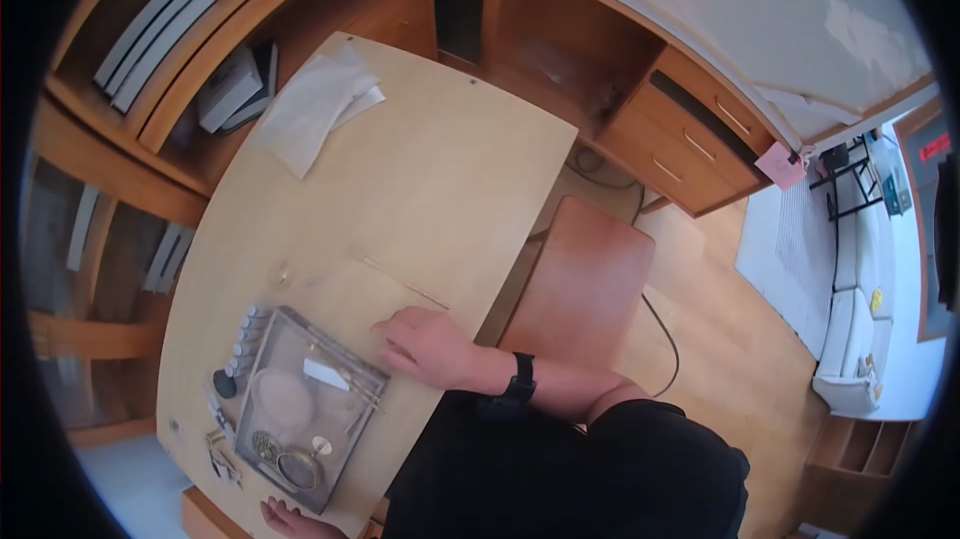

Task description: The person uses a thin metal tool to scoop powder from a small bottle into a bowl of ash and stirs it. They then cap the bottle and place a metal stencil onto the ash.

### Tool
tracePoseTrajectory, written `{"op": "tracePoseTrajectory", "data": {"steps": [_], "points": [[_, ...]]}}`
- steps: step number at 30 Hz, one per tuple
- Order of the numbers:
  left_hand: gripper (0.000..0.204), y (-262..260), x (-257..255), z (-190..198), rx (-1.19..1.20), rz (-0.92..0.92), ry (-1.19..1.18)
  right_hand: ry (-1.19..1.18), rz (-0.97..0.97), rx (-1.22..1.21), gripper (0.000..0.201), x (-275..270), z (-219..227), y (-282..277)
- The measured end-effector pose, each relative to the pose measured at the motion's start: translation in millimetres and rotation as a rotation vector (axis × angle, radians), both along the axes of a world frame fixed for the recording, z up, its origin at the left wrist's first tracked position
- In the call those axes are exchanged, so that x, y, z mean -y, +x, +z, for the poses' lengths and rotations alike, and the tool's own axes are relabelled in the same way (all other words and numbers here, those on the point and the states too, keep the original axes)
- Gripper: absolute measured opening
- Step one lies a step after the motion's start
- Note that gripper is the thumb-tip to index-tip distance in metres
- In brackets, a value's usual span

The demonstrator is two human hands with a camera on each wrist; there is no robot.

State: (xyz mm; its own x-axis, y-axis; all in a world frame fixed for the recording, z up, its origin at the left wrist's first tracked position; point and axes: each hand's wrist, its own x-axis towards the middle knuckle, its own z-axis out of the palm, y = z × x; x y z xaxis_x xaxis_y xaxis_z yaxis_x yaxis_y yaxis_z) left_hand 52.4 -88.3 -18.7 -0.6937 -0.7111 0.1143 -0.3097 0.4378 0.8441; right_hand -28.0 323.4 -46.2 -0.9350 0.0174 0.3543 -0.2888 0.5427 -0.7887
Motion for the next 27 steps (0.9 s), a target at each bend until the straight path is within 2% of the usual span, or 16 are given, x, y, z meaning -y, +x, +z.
{"op": "tracePoseTrajectory", "data": {"steps": [3, 4, 7, 10, 13, 16, 19, 20, 23, 25, 27], "points": [[0.055, -8, -11, 8, -0.020, -0.021, 0.083, -0.071, 0.013, -0.032, 0.028, -4, -5, 1], [0.054, -7, -11, 6, 0.005, -0.074, 0.026, -0.093, 0.017, -0.048, 0.028, -7, -5, 1], [0.057, -22, -30, 22, 0.068, 0.016, 0.203, -0.152, 0.039, -0.067, 0.027, -9, -4, 1], [0.058, -20, -17, 10, 0.093, -0.039, 0.137, -0.177, 0.063, -0.050, 0.027, -11, -7, 1], [0.058, -25, -32, 21, 0.160, -0.005, 0.120, -0.210, 0.079, -0.046, 0.027, -15, -6, -2], [0.052, -11, 40, -19, 0.016, 0.046, 0.224, -0.238, 0.095, -0.071, 0.025, -15, -9, -2], [0.058, -1, 92, -44, -0.005, 0.004, 0.190, -0.266, 0.125, -0.044, 0.025, -16, -10, -2], [0.057, 1, 91, -41, -0.039, 0.018, 0.280, -0.267, 0.128, -0.037, 0.025, -16, -10, -2], [0.062, -3, 81, -26, 0.040, 0.041, 0.259, -0.276, 0.134, -0.023, 0.025, -18, -8, -2], [0.066, -11, 40, -15, 0.038, 0.099, 0.243, -0.293, 0.139, -0.029, 0.024, -20, -10, -6], [0.070, -15, 34, -12, 0.055, 0.096, 0.270, -0.323, 0.131, -0.033, 0.025, -20, -11, -4]]}}
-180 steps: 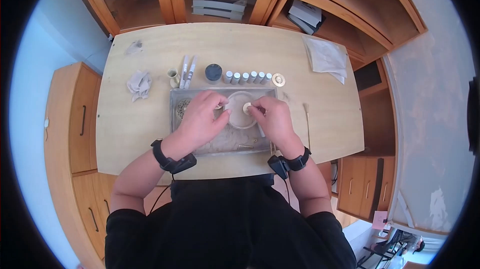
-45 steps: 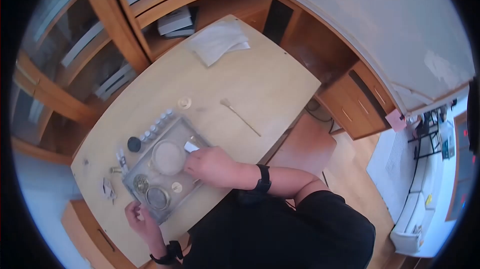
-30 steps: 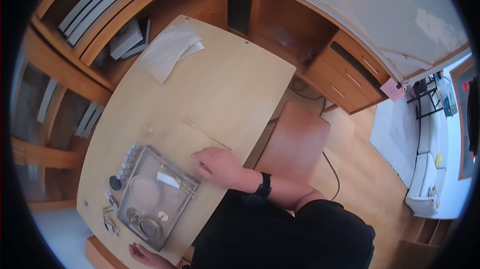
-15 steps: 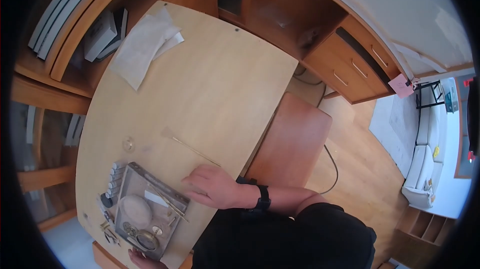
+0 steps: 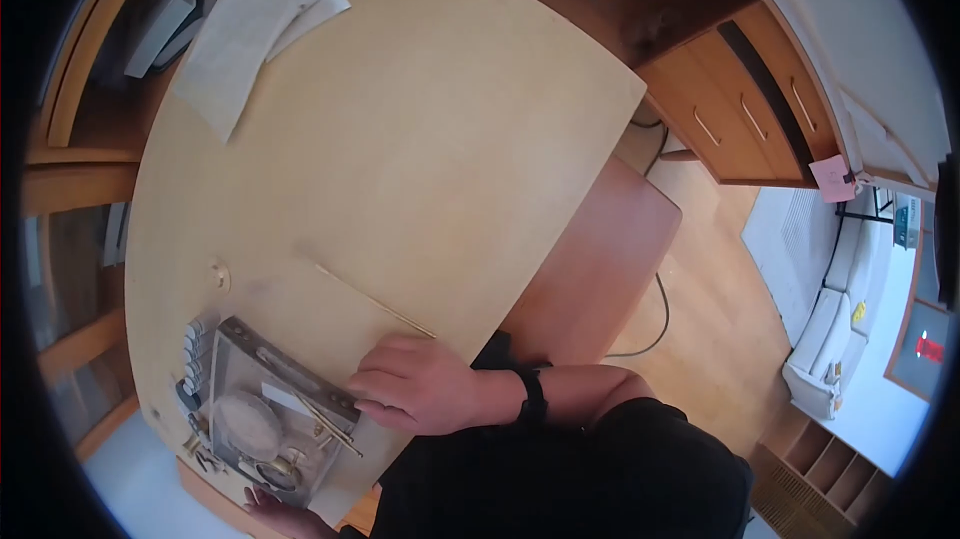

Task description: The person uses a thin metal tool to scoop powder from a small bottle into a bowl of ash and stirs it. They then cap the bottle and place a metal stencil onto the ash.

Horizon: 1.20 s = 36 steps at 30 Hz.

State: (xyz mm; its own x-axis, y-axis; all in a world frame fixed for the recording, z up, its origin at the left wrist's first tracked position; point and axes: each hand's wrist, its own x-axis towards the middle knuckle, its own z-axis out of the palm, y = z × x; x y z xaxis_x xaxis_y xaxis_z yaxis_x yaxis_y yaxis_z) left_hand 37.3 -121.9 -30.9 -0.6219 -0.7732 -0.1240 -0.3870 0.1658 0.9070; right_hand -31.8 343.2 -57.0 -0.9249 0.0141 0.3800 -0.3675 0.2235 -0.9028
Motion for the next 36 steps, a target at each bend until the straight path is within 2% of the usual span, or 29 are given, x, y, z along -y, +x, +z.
{"op": "tracePoseTrajectory", "data": {"steps": [2, 5, 8, 11, 14, 17, 25, 30, 36], "points": [[0.073, 6, 17, 2, -0.014, -0.033, 0.068, -0.048, 0.007, 0.007, 0.024, 2, -1, 0], [0.073, 7, 26, -3, 0.006, -0.081, -0.050, -0.056, 0.004, -0.011, 0.022, 0, -1, 1], [0.056, 8, -41, 12, 0.148, -0.339, -0.608, -0.042, -0.010, -0.023, 0.020, 0, -3, 3], [0.057, -14, -72, 22, 0.023, -0.070, -0.258, -0.035, -0.017, -0.037, 0.019, -1, -4, 2], [0.057, -17, -61, 14, 0.006, 0.004, -0.249, -0.040, -0.025, -0.056, 0.019, 1, -4, 2], [0.058, -17, -53, 13, -0.061, 0.023, -0.158, -0.038, -0.023, -0.067, 0.019, 1, -5, 2], [0.060, -16, -40, 4, -0.035, 0.002, -0.162, -0.014, -0.023, -0.030, 0.017, 2, -4, 3], [0.060, -17, -43, 8, -0.022, 0.021, -0.114, -0.079, -0.035, 0.002, 0.016, 2, 1, 1], [0.063, -12, -45, 18, 0.010, 0.002, -0.046, -0.048, -0.059, -0.010, 0.015, 2, 0, 2]]}}
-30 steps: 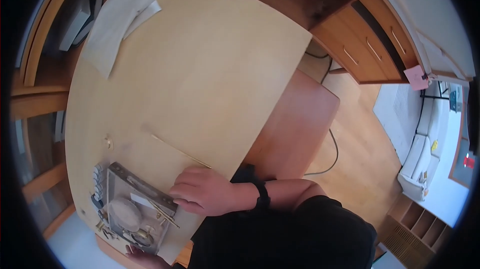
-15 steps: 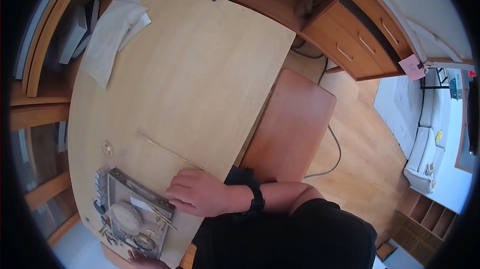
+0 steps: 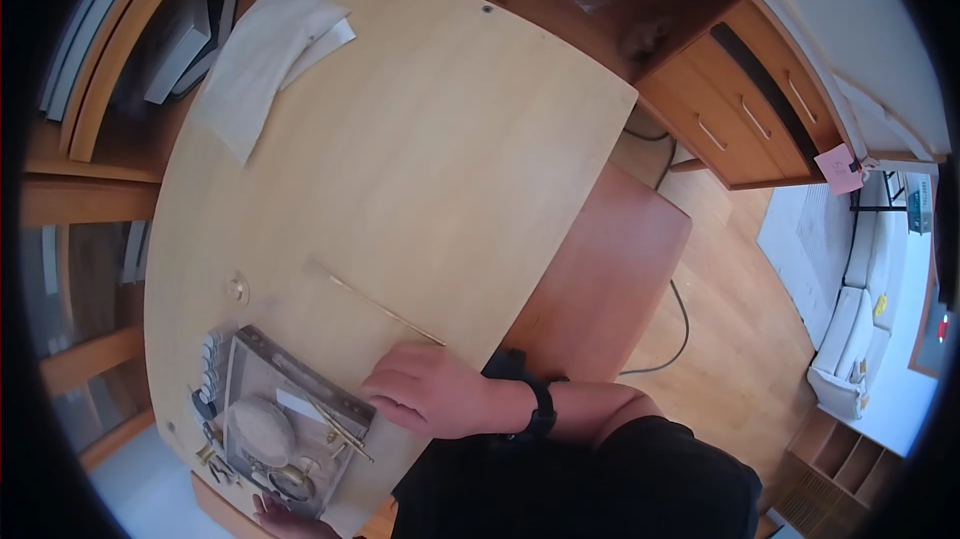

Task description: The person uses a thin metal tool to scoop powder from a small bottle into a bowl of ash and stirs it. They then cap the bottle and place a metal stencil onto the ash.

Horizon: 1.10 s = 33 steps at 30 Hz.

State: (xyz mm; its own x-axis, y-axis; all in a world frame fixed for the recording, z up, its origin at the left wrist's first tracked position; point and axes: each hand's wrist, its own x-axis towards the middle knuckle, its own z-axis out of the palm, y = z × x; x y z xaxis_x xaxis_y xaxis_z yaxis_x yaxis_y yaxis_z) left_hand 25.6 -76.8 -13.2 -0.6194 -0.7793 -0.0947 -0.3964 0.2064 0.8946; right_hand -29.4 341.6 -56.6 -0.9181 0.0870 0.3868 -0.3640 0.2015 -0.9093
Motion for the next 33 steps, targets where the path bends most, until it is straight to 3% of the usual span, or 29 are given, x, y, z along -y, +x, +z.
{"op": "tracePoseTrajectory", "data": {"steps": [2, 3, 6, 8, 16, 22, 28, 33], "points": [[0.069, 3, -2, 0, -0.020, -0.044, -0.003, 0.069, 0.024, 0.012, 0.013, -3, 0, 0], [0.070, 9, 44, -15, -0.095, -0.033, 0.036, 0.099, 0.046, 0.016, 0.011, -3, 0, 1], [0.050, 8, 21, -9, -0.218, -0.005, 0.068, 0.171, 0.075, 0.011, 0.010, -5, -1, 1], [0.058, 15, 34, -16, -0.198, -0.063, 0.044, 0.148, 0.074, 0.010, 0.010, -7, 5, -2], [0.057, 23, 24, -10, -0.251, -0.090, 0.228, 0.126, 0.020, 0.064, 0.012, 4, 9, -1], [0.056, 24, 25, -16, -0.271, -0.135, 0.159, 0.228, 0.053, 0.026, 0.013, 3, 11, 0], [0.046, 13, 14, -6, -0.226, -0.140, 0.121, 0.220, -0.058, 0.164, 0.012, 20, 25, 2], [0.036, 17, 12, 3, -0.175, -0.168, 0.076, 0.267, -0.067, 0.176, 0.008, 17, 8, 5]]}}
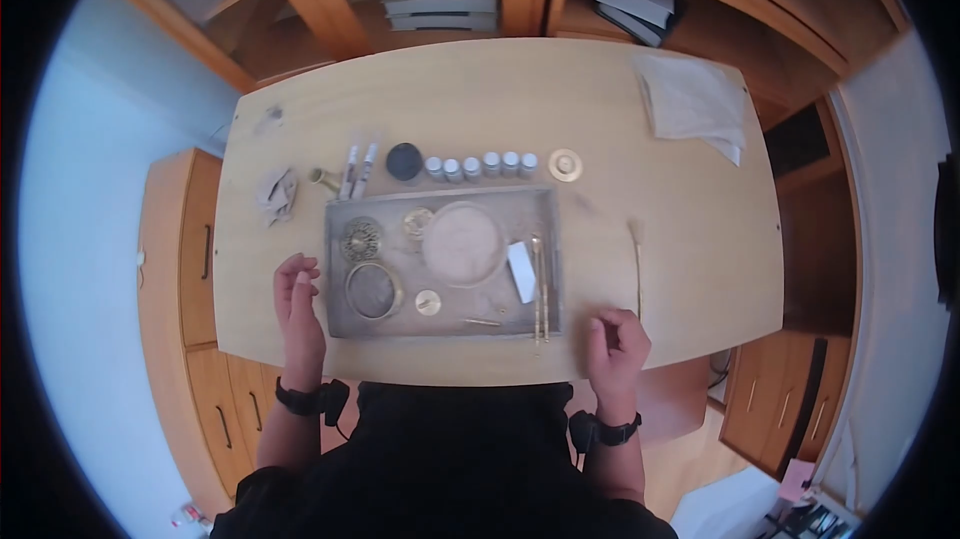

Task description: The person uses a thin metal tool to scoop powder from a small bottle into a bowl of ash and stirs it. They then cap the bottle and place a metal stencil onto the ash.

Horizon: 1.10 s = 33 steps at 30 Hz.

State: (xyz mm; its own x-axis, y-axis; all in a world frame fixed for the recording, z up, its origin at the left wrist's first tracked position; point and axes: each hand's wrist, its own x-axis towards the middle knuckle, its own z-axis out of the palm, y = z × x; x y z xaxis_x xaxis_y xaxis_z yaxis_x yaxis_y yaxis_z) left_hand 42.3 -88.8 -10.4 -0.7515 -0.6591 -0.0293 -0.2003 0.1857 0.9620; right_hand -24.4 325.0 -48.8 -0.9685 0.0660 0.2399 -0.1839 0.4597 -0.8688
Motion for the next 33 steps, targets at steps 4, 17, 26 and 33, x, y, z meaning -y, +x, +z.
{"op": "tracePoseTrajectory", "data": {"steps": [4, 17, 26, 33], "points": [[0.025, 4, 0, -2, -0.049, -0.005, 0.096, 0.004, 0.023, 0.058, 0.016, -2, 4, 0], [0.025, 31, 33, -22, -0.114, 0.025, 0.180, -0.030, -0.140, 0.136, 0.012, 12, 16, -7], [0.023, 36, 27, -5, -0.101, 0.026, 0.211, -0.128, -0.143, 0.111, 0.015, 37, 44, -6], [0.023, 40, 22, -10, -0.126, -0.034, 0.213, 0.142, 0.021, 0.069, 0.007, 10, 29, 6]]}}
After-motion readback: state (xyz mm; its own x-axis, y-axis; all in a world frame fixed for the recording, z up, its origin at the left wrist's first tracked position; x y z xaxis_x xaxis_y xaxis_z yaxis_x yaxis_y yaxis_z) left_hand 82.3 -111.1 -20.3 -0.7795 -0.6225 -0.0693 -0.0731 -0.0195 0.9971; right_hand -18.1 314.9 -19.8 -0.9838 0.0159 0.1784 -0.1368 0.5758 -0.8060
